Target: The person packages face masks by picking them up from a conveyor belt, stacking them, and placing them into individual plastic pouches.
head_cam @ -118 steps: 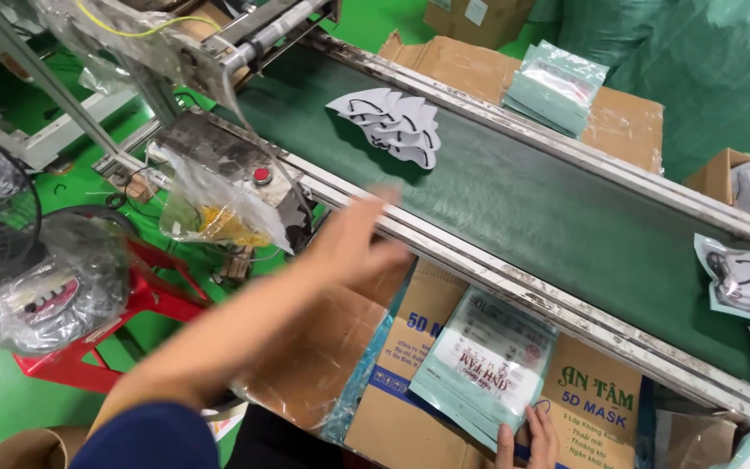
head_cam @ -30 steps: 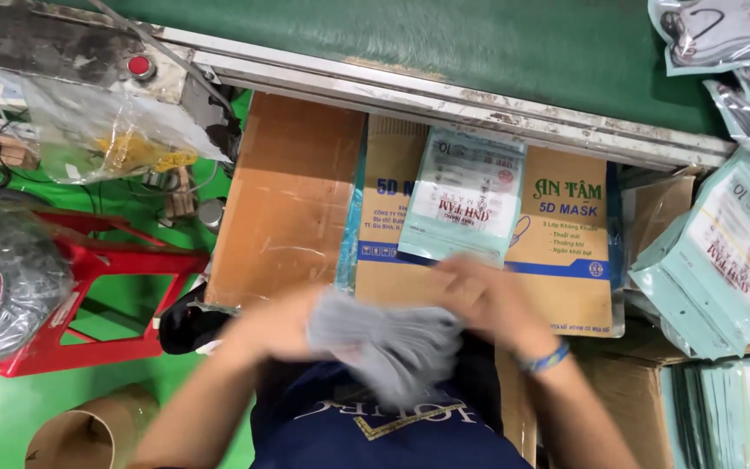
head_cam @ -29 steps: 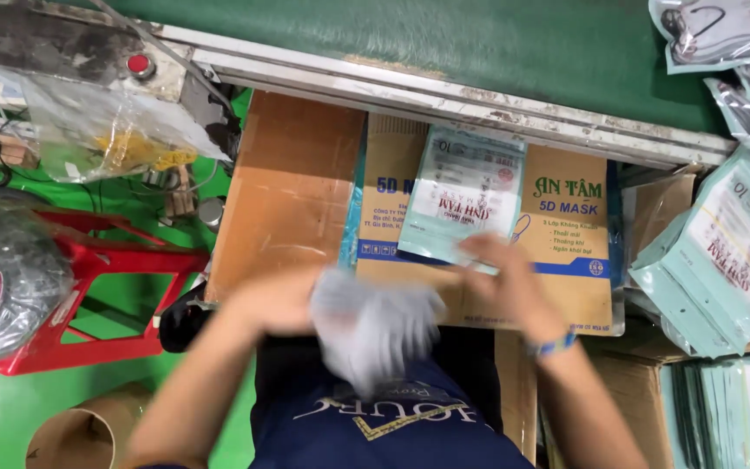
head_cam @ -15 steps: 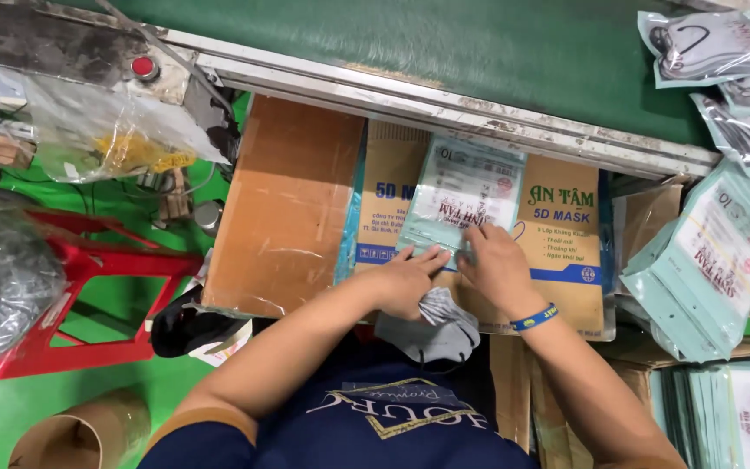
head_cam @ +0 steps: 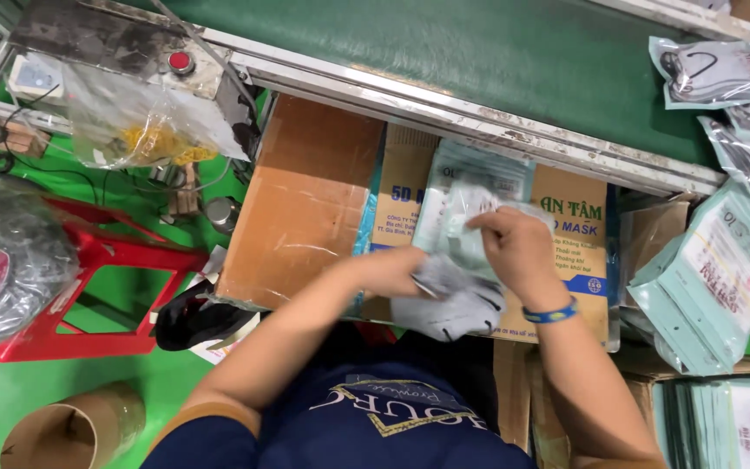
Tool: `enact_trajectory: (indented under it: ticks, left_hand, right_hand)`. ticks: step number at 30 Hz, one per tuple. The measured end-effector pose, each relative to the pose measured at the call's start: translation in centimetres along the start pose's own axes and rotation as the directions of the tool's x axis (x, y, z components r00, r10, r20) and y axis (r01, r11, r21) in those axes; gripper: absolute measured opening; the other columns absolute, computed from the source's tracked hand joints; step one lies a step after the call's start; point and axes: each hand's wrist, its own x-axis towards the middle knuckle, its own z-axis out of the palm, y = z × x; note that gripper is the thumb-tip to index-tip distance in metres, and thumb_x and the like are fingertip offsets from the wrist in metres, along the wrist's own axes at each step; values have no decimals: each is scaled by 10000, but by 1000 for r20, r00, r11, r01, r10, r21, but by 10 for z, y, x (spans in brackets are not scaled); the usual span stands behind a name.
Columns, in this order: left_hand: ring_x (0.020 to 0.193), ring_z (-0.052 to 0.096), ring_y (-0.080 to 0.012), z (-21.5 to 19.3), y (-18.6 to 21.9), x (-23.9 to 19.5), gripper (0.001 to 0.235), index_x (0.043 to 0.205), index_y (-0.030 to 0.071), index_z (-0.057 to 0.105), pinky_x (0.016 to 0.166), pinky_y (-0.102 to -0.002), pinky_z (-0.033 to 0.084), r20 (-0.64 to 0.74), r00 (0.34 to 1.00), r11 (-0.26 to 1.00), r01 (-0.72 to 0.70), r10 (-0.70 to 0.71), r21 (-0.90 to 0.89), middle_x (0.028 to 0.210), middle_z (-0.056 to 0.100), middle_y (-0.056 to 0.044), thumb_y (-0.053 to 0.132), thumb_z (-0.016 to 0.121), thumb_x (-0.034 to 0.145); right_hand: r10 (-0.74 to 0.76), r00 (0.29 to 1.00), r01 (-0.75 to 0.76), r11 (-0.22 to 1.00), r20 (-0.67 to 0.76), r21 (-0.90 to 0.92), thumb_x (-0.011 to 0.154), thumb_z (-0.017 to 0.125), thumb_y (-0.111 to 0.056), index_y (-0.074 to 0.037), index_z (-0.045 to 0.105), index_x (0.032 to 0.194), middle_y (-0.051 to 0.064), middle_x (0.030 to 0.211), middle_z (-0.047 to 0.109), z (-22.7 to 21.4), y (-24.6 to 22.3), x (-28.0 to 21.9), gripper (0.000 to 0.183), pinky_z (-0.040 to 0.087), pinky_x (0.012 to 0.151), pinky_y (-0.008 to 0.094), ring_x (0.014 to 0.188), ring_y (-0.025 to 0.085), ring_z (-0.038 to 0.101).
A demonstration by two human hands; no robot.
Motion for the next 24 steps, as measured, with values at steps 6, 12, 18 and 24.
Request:
enact_trajectory:
  ticks: [6,12,18,24]
  left_hand:
    - [1059,666,-195,-32,1,-53,367,1253,67,669,947,-328,535,-468,821,688,-547,328,-477,1168,736,-136,151,739,903]
    - [919,707,-179,-17,10,-45,331,1145,57,757,812,-350,566,-649,760,964,-143,-38,-224,984,764,-86,161,754,830]
    - [953,701,-186,42,-11,9,272,1178,7,690,827,-361,573,-591,699,143,-589,-403,-795,1055,741,-61,99,720,924]
    - [1118,686,-225,59,15,-31,328,1267,32,633,963,-367,561,-338,930,-407,-366,-142,-837,1211,702,-106,122,553,962]
  right_hand:
    - [299,812,-481,830,502,284,844,639,-49,-88,813,1024,131,789,790,-42,-28,18,253,549,596,339,687,254,683]
    - [279,916,-309,949,289,62,830,709,-123,-37,768,1139,169,785,739,10,-65,-3,326,563,635,346,656,239,724]
    - [-48,997,47,999,-67,-14,865,680,-61,12,517,1467,146,840,636,50,-100,-25,629,538,649,434,713,325,654]
    - [-168,986,168,967,-18,190,822,657,-21,49,518,1440,168,895,629,42,-108,-46,637,518,668,434,761,325,637]
